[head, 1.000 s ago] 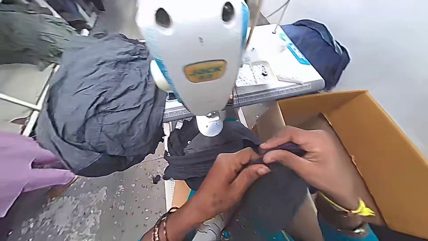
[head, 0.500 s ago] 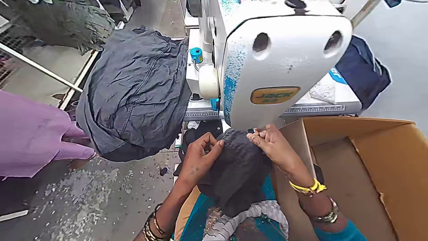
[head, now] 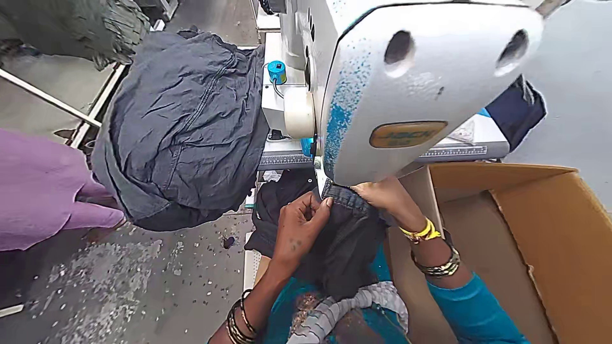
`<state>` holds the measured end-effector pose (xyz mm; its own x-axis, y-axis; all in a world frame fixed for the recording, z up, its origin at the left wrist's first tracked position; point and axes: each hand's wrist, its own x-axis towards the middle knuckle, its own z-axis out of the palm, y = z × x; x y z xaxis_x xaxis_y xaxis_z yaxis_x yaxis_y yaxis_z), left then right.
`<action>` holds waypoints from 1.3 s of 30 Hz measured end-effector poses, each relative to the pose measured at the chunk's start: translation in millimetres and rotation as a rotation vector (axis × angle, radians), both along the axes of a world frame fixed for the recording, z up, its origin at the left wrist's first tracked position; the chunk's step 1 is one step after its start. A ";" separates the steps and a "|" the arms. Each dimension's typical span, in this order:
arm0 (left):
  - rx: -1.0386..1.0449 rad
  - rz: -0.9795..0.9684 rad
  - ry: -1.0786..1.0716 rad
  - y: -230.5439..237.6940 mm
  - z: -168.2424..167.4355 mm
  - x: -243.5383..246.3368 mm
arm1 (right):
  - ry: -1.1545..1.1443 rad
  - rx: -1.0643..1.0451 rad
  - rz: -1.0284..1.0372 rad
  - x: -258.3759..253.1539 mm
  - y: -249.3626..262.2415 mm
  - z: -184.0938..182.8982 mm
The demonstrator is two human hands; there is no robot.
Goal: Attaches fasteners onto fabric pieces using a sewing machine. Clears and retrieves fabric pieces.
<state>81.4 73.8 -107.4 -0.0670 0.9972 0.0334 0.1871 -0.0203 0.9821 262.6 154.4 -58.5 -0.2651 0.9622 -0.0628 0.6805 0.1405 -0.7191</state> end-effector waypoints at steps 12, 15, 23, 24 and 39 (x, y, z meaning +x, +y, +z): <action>0.022 0.142 0.059 5.7 0.9 15.8 | 0.269 -0.065 0.063 24.6 7.7 1.6; 0.008 0.197 0.068 9.4 2.9 22.6 | 0.242 -0.050 0.080 24.5 13.5 4.1; -0.022 0.203 -0.040 0.4 0.4 29.8 | 0.155 -0.006 0.113 39.6 18.0 1.2; -0.028 0.199 -0.046 0.6 1.3 29.0 | 0.087 0.066 0.041 46.6 19.2 2.2; 0.001 0.183 -0.094 6.0 -7.9 21.6 | -0.329 0.646 -0.027 78.1 61.8 -49.3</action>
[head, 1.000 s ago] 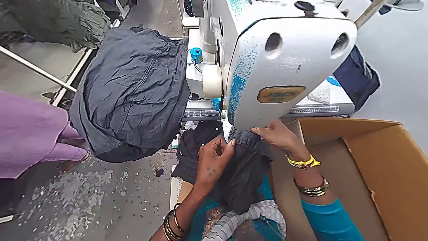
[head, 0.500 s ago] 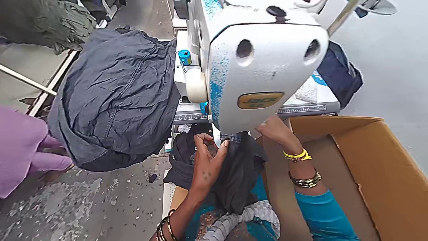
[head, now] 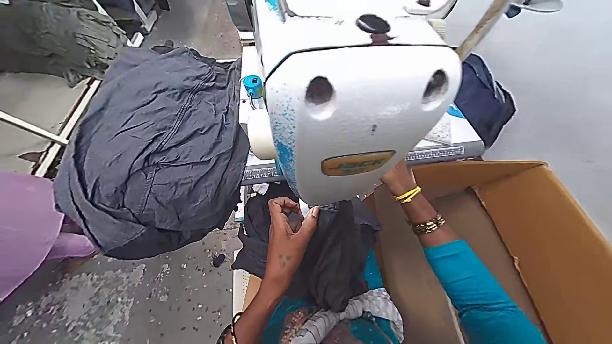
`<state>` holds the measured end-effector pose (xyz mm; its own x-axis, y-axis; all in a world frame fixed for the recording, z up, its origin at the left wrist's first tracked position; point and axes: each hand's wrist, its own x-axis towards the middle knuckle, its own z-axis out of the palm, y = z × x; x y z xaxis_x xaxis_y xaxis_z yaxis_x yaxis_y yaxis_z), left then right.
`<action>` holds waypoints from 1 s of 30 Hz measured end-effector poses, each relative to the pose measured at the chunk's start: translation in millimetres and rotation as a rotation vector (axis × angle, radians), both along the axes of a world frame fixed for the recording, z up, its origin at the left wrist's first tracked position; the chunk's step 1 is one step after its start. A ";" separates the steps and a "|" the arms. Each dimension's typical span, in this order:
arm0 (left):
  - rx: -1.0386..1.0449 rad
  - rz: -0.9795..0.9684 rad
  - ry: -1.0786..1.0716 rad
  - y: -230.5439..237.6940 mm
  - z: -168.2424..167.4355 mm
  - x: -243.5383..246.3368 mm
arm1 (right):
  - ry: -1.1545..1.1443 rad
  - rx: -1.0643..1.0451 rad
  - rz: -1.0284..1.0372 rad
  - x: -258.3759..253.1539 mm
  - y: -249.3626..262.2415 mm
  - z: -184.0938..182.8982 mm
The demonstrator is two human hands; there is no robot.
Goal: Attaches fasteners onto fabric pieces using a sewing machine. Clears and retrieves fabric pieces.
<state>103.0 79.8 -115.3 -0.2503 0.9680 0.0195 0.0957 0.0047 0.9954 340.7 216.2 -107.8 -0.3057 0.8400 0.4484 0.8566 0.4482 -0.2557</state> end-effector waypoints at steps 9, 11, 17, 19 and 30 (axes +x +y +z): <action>-0.016 -0.040 -0.013 6.2 -1.4 -2.6 | 0.523 -0.327 -0.161 4.5 -27.7 33.0; -0.126 -0.132 -0.039 3.8 2.7 -7.4 | 0.459 -0.243 -0.086 -6.7 -34.8 41.3; -0.105 -0.633 -0.133 -44.8 2.9 -38.6 | 0.027 0.391 0.525 -62.6 -63.1 27.9; 0.035 -0.606 -0.083 -48.6 -3.6 -44.4 | -0.006 0.382 0.528 -70.3 -60.6 28.6; 0.052 -0.306 -0.219 -35.4 9.7 -59.7 | 0.980 -0.942 0.707 -35.7 -97.1 19.4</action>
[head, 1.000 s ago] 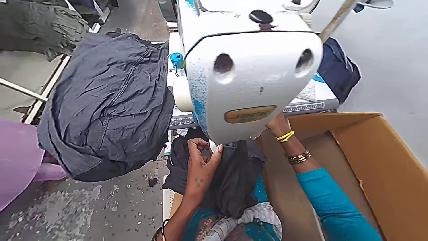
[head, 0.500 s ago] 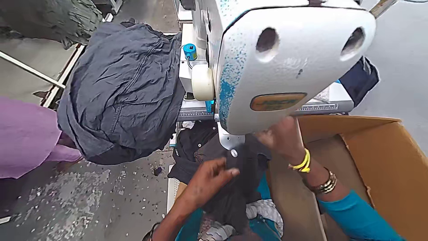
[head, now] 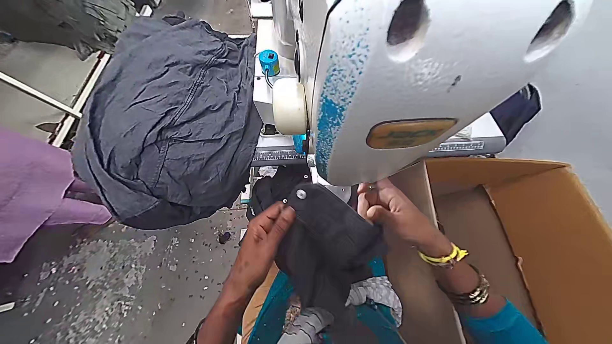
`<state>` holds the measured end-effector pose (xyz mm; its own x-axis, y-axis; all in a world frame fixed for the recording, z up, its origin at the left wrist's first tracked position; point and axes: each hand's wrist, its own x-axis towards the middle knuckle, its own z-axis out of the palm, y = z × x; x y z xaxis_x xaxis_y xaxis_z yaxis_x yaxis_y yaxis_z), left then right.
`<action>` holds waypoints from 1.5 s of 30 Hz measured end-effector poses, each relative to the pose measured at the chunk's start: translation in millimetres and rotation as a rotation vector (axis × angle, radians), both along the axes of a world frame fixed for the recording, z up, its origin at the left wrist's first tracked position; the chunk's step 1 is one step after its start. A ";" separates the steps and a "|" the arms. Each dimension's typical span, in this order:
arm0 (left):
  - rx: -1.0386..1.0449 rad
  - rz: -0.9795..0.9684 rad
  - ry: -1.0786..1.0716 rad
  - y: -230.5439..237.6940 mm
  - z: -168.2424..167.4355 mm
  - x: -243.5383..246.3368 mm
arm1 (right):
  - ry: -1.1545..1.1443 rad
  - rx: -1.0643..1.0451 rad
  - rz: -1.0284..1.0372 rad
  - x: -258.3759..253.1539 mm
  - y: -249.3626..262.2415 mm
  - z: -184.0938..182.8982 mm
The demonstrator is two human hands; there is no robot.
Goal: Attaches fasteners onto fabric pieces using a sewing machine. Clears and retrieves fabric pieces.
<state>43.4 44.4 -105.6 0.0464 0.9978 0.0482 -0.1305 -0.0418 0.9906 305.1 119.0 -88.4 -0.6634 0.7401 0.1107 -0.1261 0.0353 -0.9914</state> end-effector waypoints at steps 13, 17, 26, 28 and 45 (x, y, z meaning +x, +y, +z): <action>-0.073 0.194 0.287 37.0 0.9 37.8 | -0.434 0.181 -0.536 3.6 39.2 13.9; -0.066 0.215 0.323 35.7 0.5 38.8 | -0.533 0.243 -0.553 0.2 36.8 8.9; -0.038 -0.030 -0.213 1.2 -62.7 23.8 | -0.955 0.808 -0.864 47.0 87.8 -9.3; -0.040 -0.126 -0.281 -9.0 -85.5 23.8 | -0.992 0.861 -0.794 40.2 93.8 -12.8; 0.225 0.109 -0.235 2.5 -78.1 5.6 | -0.684 0.536 -0.948 42.6 74.2 7.0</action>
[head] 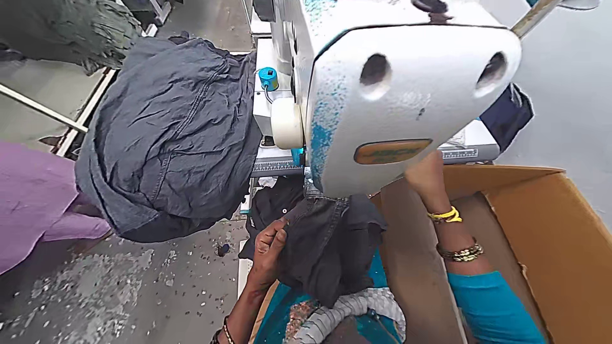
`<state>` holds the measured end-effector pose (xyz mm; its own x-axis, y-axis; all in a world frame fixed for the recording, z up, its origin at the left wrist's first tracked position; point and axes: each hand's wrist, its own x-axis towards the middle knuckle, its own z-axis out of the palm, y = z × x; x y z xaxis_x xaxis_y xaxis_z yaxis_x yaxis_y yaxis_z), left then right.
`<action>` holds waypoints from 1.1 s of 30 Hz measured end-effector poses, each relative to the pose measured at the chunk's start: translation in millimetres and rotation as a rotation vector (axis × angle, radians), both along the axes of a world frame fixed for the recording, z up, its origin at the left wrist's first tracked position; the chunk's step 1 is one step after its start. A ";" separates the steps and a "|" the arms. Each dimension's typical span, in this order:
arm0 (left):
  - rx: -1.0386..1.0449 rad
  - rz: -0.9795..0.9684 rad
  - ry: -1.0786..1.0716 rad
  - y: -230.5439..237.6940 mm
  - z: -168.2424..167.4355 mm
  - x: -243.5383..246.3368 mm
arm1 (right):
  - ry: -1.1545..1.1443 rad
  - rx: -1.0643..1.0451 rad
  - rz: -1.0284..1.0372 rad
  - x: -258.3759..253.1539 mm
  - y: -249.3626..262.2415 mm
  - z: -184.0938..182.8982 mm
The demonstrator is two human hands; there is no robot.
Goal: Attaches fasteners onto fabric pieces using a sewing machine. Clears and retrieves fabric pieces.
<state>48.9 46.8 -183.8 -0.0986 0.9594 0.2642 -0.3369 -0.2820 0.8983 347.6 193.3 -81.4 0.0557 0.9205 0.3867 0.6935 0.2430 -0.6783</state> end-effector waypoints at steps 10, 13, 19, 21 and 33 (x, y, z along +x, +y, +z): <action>0.447 -0.542 0.998 -18.2 83.5 32.1 | -0.485 0.665 0.645 -75.9 -37.4 7.3; 0.402 -0.402 1.028 1.7 97.2 26.3 | -0.184 0.304 0.769 -70.6 -45.7 11.0; 0.023 -0.202 0.699 50.3 93.0 -2.0 | 0.154 -0.128 0.683 -53.7 -63.3 -1.2; -0.165 -0.140 0.537 62.5 86.0 1.6 | 0.158 -0.178 0.519 -55.9 -53.3 -5.1; -0.231 -0.018 0.504 69.4 81.2 14.3 | -0.193 0.024 0.167 -31.9 -19.4 -9.4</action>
<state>63.2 116.2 -102.6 0.0023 0.9984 0.0567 0.1475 -0.0564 0.9875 315.7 173.8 -90.8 -0.1735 0.9011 0.3975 0.7583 0.3797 -0.5299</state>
